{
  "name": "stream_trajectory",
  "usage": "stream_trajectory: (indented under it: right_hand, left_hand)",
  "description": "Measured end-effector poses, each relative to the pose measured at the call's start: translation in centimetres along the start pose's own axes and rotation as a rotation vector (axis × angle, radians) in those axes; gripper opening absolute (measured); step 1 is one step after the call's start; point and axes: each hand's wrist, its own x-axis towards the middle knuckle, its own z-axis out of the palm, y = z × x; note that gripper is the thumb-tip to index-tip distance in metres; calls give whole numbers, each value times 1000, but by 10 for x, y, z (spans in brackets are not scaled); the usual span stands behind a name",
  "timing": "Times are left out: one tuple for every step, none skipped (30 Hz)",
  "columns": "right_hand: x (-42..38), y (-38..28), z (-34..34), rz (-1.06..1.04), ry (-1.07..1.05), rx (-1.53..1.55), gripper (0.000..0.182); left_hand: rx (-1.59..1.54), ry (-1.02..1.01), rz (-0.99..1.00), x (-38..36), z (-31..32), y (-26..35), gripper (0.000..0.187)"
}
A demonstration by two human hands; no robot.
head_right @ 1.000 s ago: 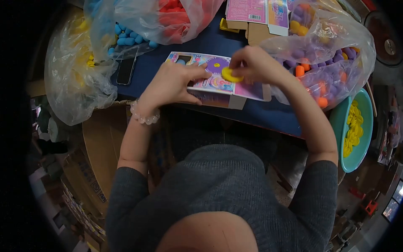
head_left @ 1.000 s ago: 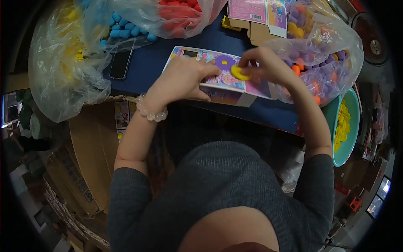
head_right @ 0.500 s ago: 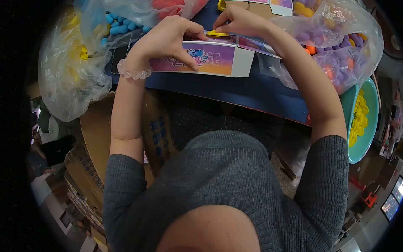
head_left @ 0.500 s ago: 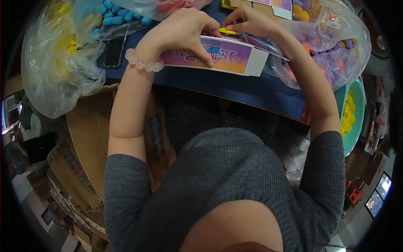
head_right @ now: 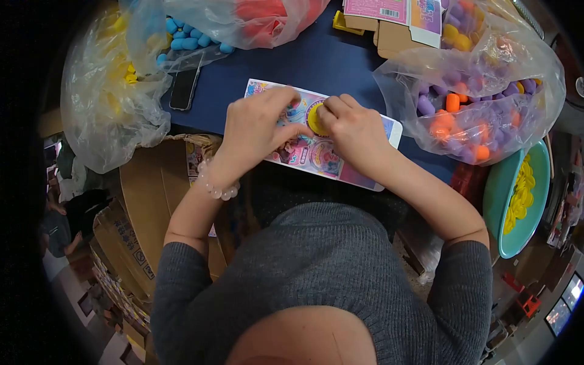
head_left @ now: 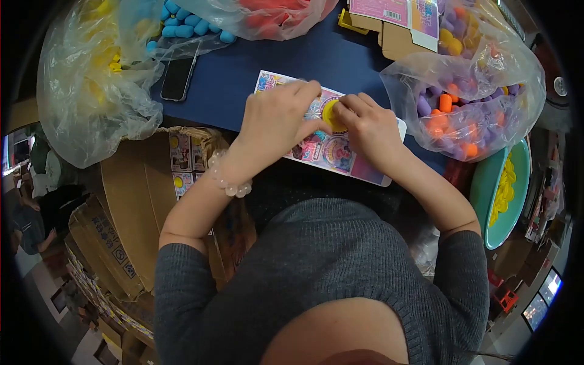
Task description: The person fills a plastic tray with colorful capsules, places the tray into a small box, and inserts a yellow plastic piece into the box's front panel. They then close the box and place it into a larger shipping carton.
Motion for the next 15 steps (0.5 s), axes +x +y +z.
stream_trajectory:
  right_hand:
    - [0, -1, 2, -5, -6, 6, 27]
    - [-1, -2, 3, 3, 25, 7, 26]
    - [-2, -3, 4, 11, 58, 5, 24]
    - [-3, -4, 5, 14, 59, 4, 24]
    - [-3, -6, 7, 8, 86, -10, 21]
    - [-5, -7, 8, -2, 109, -23, 19]
    - [-8, -9, 10, -2, 111, -25, 19]
    - [-11, -11, 14, 27, 126, -17, 18]
    - [-10, -11, 14, 53, 144, -11, 18]
    - [-7, -8, 13, 49, 154, -15, 18]
    - [-6, -6, 11, 72, 158, 24, 21]
    - [-5, -4, 10, 93, 163, 62, 25]
    - [-2, -3, 10, 89, 171, 58, 25]
    - [0, -2, 11, 117, 162, 70, 28]
    - [1, -2, 11, 147, 153, 82, 30]
  left_hand:
    - [-13, 119, 62, 11, 5, -2, 57]
    - [-14, 117, 56, 22, 12, -11, 57]
    - [-34, -40, 83, 33, 21, -22, 55]
    - [-54, -198, 116, 43, 24, -28, 53]
    - [-117, -298, 75, 49, 26, -31, 50]
    - [-119, -299, 78, 52, 24, -28, 50]
    - [-92, -374, 49, 55, 21, -25, 51]
    - [-62, -447, 21, 57, 17, -22, 52]
    - [-55, -440, 24, 56, 15, -22, 52]
    - [-61, -411, 37, 55, 17, -24, 53]
    - [-69, -383, 50, 53, 19, -26, 55]
    - [-62, -376, 55, 52, 23, -31, 55]
    - [-110, -363, 78, 51, 25, -37, 56]
    - [-161, -350, 98, 49, 27, -41, 58]
    - [-157, -347, 101, 50, 24, -41, 58]
